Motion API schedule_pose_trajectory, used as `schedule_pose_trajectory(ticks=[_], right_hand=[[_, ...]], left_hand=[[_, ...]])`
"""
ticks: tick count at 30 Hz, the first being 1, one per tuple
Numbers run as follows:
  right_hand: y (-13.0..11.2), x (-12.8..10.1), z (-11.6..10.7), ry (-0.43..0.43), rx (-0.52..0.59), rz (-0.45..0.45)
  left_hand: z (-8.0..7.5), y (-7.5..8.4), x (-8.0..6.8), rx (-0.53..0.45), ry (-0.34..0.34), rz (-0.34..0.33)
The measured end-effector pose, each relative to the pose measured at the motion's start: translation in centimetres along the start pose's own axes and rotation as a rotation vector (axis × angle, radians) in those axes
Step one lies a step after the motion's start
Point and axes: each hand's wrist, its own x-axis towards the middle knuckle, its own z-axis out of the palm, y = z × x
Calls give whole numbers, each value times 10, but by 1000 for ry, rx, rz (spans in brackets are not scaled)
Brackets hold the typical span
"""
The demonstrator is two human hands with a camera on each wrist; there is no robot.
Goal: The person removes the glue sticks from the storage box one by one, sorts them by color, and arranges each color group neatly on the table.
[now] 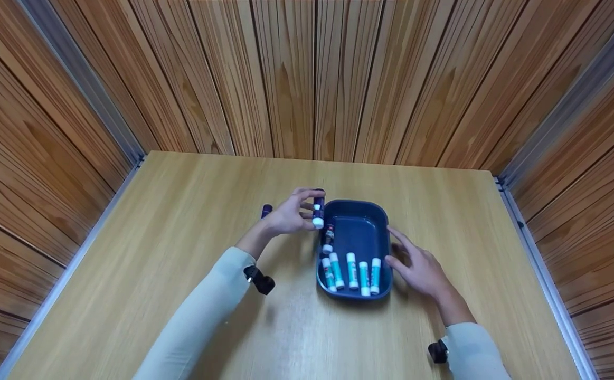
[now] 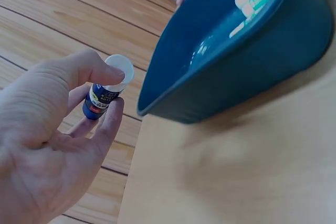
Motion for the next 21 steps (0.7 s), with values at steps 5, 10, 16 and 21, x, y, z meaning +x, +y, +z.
schedule_pose_trajectory(ticks=[5, 10, 16, 21], right_hand=[[-1, 1, 0, 3, -9, -3], [-1, 1, 1, 1, -8, 4], [0, 1, 0, -3, -6, 6], [1, 0, 0, -7, -8, 10]], left_hand=[[-17, -4, -6, 12, -11, 20], [-33, -11, -12, 28, -5, 14], [-53, -22, -17, 47, 6, 27], [-70, -31, -21, 55, 0, 21]])
